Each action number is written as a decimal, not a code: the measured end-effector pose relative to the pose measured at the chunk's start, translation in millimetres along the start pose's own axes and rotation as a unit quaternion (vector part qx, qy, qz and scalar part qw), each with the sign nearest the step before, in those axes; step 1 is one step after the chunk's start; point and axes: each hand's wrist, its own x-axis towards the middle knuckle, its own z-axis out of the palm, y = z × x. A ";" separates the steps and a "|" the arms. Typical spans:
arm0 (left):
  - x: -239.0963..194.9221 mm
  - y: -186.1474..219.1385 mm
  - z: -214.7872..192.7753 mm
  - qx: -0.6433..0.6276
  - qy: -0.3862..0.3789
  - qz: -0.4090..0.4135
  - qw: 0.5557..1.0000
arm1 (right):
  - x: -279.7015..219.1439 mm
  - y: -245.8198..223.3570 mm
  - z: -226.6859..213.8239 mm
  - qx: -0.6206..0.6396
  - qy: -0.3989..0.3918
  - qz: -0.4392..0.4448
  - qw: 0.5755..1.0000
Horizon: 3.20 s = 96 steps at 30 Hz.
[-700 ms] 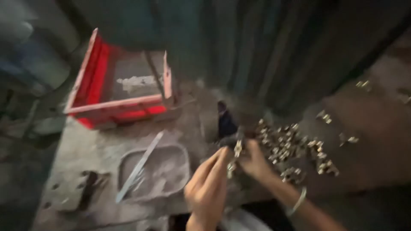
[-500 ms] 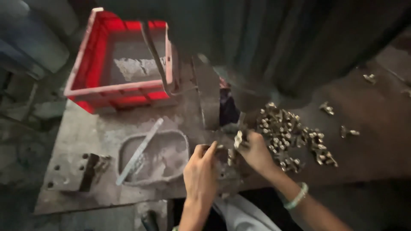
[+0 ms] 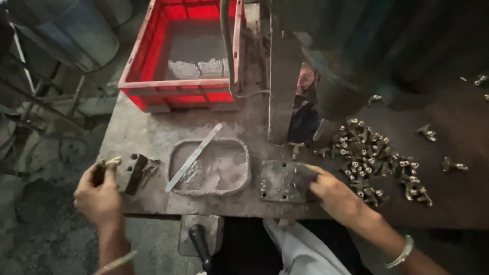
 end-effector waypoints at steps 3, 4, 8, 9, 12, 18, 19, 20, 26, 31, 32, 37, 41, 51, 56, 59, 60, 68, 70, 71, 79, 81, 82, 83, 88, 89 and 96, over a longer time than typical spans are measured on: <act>43.0 -100.0 19.0 0.231 -0.022 0.049 0.971 | -3.9 3.0 6.2 -0.053 -0.035 0.033 0.997; 47.0 -113.0 18.3 0.229 -0.023 0.052 0.972 | -2.5 4.7 4.8 -0.055 -0.033 0.036 0.997; 25.2 -104.0 19.7 0.252 0.053 0.116 0.959 | 2.4 10.4 -5.7 -0.072 -0.083 0.060 0.992; 12.7 -87.3 15.5 0.256 0.110 0.169 0.945 | 6.0 9.8 -7.1 -0.090 -0.112 0.075 0.987; -40.1 -26.4 38.3 0.109 0.026 0.251 0.961 | -17.9 36.7 25.6 0.049 0.045 0.150 0.986; -202.6 178.1 61.9 -0.207 -0.297 0.273 0.891 | 39.9 -47.9 -21.3 0.462 0.205 0.312 0.805; -210.8 190.2 67.6 -0.208 -0.298 0.273 0.891 | 35.3 -36.1 -12.7 0.460 0.206 0.313 0.805; -219.0 202.3 73.1 -0.253 -0.311 0.228 0.887 | 30.7 -24.3 -3.7 0.449 0.245 0.287 0.809; -210.9 219.1 81.7 -0.341 -0.315 0.154 0.872 | 41.8 -24.6 -9.3 0.400 0.308 0.335 0.795; -204.5 181.4 104.4 -0.268 -0.301 0.152 0.902 | 43.9 10.4 -46.7 0.472 0.114 0.241 0.840; -207.0 173.5 119.9 -0.183 -0.293 0.224 0.911 | 45.5 10.3 -47.9 0.500 0.116 0.234 0.826; -234.0 153.4 219.3 0.087 -0.285 0.373 0.878 | 40.2 9.0 -39.2 0.483 0.151 0.272 0.819; -234.0 165.3 229.0 0.172 -0.328 0.321 0.872 | 37.3 6.7 -37.5 0.370 0.171 0.250 0.878; -178.8 129.1 123.5 -0.102 -0.412 0.436 0.794 | 50.4 8.7 -55.4 0.480 0.110 0.285 0.823; -186.8 131.4 113.2 -0.124 -0.387 0.392 0.826 | 43.9 12.4 -48.6 0.488 0.116 0.266 0.823; -195.5 137.0 103.7 -0.111 -0.330 0.332 0.877 | 51.5 -6.7 -55.4 0.495 0.125 0.268 0.817; -199.0 137.3 100.4 -0.086 -0.304 0.306 0.898 | 54.6 -14.0 -57.2 0.489 0.137 0.280 0.815; -263.0 115.1 115.4 0.015 -0.222 0.444 0.868 | 56.5 -57.2 24.4 0.306 0.411 0.325 0.795; -277.7 104.8 120.6 0.025 -0.219 0.486 0.846 | 60.7 -56.2 7.7 0.337 0.430 0.291 0.785; -279.8 104.0 119.9 0.023 -0.223 0.495 0.839 | 61.9 -53.6 -10.5 0.366 0.359 0.295 0.806; -252.4 123.8 103.9 0.052 -0.213 0.427 0.877 | 53.6 -40.7 -17.3 0.407 0.292 0.260 0.825; -249.6 120.5 107.0 0.059 -0.213 0.423 0.879 | 49.3 -21.1 -12.1 0.491 0.271 0.227 0.796; -253.2 118.8 105.3 0.058 -0.214 0.424 0.878 | 51.9 -34.6 -12.4 0.490 0.272 0.228 0.796; -256.9 117.0 103.7 0.062 -0.227 0.427 0.873 | 54.3 -47.9 -12.5 0.466 0.305 0.245 0.793; -276.7 112.1 108.5 0.080 -0.263 0.454 0.847 | 52.9 -36.7 -17.4 0.489 0.283 0.251 0.786; -280.3 112.3 110.8 0.075 -0.252 0.460 0.848 | 52.3 -40.0 -14.4 0.463 0.302 0.247 0.796; -255.9 124.9 119.5 0.090 -0.205 0.427 0.876 | 54.8 -33.3 -1.3 0.469 0.315 0.216 0.796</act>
